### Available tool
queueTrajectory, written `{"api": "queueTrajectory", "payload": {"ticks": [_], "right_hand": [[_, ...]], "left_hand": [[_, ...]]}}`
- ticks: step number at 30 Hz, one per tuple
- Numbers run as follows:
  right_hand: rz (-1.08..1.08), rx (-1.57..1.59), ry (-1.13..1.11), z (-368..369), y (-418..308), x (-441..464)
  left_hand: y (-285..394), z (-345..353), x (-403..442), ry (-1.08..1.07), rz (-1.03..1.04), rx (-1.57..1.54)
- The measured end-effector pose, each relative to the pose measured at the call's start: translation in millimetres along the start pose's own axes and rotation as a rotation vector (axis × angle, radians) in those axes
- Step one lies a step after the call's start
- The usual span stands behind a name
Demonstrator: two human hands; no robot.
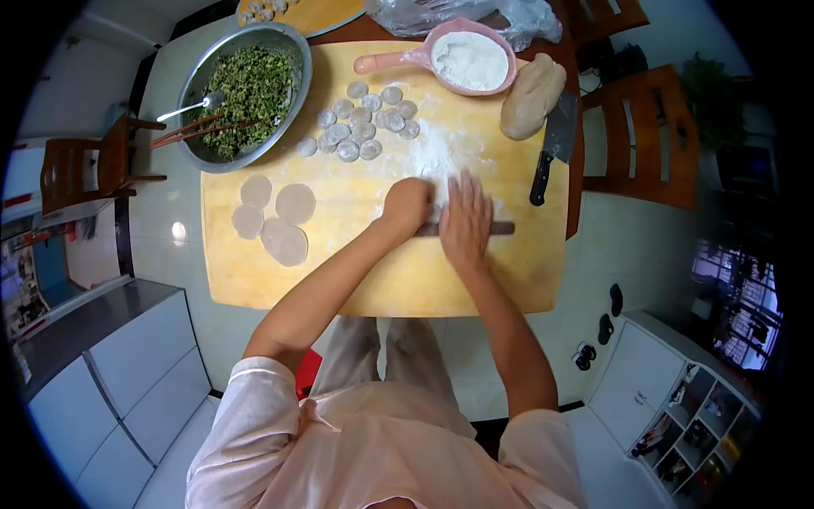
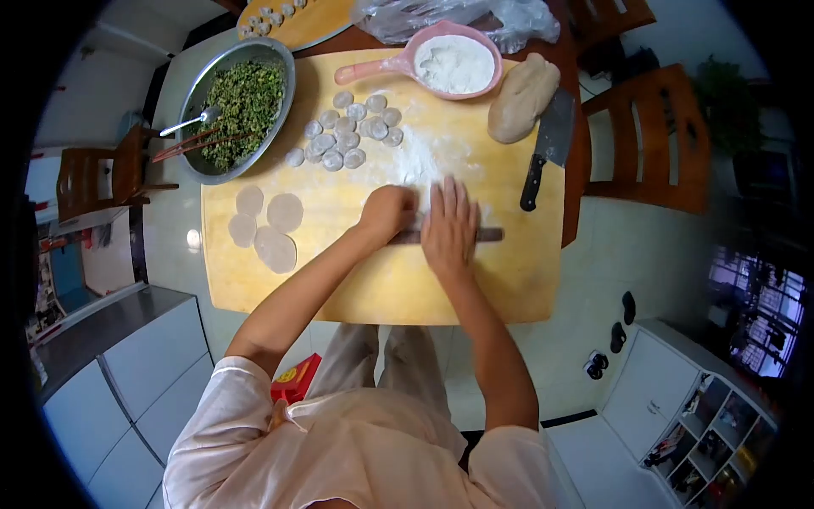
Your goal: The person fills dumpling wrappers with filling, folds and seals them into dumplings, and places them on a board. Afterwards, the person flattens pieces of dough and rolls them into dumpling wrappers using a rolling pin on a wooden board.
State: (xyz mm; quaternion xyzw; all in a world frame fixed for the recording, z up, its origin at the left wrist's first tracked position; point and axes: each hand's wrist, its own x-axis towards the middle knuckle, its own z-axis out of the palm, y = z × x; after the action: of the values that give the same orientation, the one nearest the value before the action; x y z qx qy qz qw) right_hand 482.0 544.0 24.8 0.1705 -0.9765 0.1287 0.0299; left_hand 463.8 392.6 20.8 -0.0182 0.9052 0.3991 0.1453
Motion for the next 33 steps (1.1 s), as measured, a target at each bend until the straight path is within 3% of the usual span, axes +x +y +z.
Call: {"api": "queueTrajectory", "payload": {"ticks": [2, 6, 7, 11, 14, 16, 18, 21, 24, 28, 30, 33], "right_hand": [[-0.007, -0.040, -0.010, -1, -1, -33], [0.041, -0.042, 0.000, 6, -5, 3], [0.041, -0.020, 0.020, 7, -6, 21], [0.034, 0.019, 0.018, 10, -7, 33], [0.020, -0.041, -0.046, 4, -10, -15], [0.041, -0.058, -0.061, -4, -14, -41], [0.072, -0.066, -0.073, -4, -18, -24], [0.083, -0.048, -0.011, 10, -19, 36], [0.053, -0.035, 0.042, 16, -18, 58], [0.016, -0.005, -0.013, 8, -18, -4], [0.003, -0.040, -0.044, -3, -22, -40], [0.029, -0.058, -0.041, 4, -23, -20]], "left_hand": [[-8, -9, -11, -0.020, -0.034, -0.059], [-3, -5, -18, 0.047, 0.017, -0.090], [1, -7, -8, -0.097, -0.003, 0.130], [-9, 3, 8, -0.041, -0.025, 0.094], [-21, -2, -6, 0.031, 0.050, -0.039], [-25, -9, -11, 0.003, -0.077, -0.134], [-29, -10, -14, -0.001, -0.047, -0.179], [-18, -12, -5, -0.034, 0.026, 0.055], [-11, -9, 8, -0.047, -0.032, 0.176], [-30, -8, -6, 0.067, 0.078, 0.022], [-35, -11, -14, 0.050, -0.096, -0.186], [-38, -12, -19, 0.002, -0.056, -0.203]]}}
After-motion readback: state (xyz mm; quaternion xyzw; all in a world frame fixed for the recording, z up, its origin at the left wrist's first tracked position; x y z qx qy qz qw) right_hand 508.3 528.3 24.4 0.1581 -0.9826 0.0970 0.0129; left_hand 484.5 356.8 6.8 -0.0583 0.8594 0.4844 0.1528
